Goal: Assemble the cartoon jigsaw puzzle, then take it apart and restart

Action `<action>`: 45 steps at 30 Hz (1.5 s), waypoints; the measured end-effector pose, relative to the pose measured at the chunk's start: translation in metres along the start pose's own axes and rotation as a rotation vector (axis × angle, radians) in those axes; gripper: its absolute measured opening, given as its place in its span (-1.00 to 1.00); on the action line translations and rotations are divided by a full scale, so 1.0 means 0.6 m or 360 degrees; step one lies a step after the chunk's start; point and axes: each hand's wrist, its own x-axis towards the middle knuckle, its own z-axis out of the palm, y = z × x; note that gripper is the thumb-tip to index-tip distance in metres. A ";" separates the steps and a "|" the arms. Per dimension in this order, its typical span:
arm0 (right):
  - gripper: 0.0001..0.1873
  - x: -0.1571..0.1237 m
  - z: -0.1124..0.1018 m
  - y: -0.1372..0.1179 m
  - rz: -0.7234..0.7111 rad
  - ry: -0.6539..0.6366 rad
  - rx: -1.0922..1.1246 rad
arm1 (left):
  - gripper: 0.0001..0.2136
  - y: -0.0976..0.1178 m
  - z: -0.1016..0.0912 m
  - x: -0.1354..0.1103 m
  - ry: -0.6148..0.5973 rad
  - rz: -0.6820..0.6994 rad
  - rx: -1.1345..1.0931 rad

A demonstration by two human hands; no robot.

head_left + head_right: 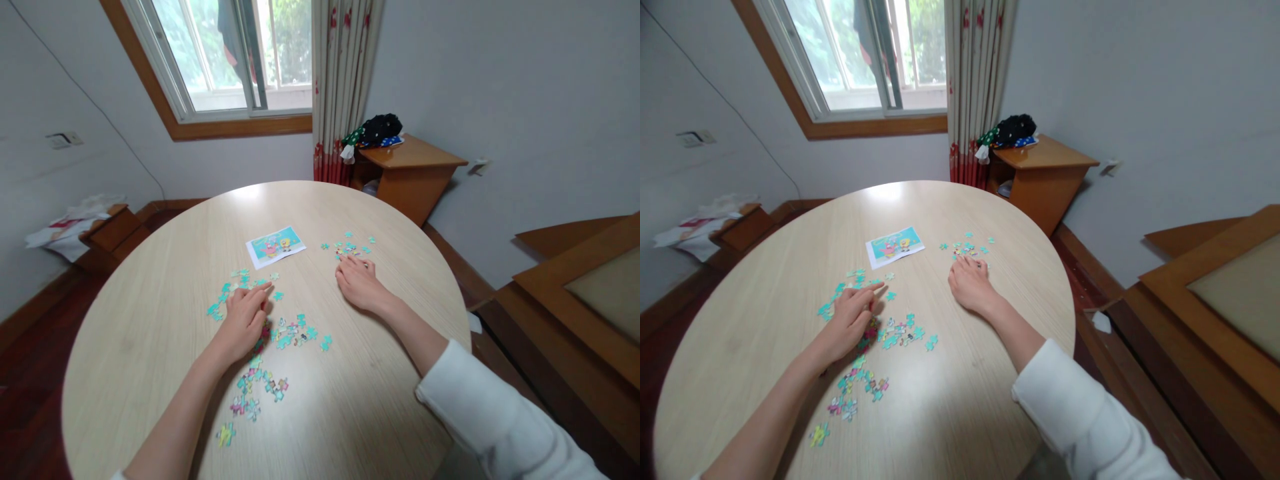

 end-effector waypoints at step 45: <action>-0.67 0.069 0.032 0.002 -0.0187 0.0199 0.0014 | -0.82 -0.019 0.005 0.005 0.0051 -0.0101 0.0063</action>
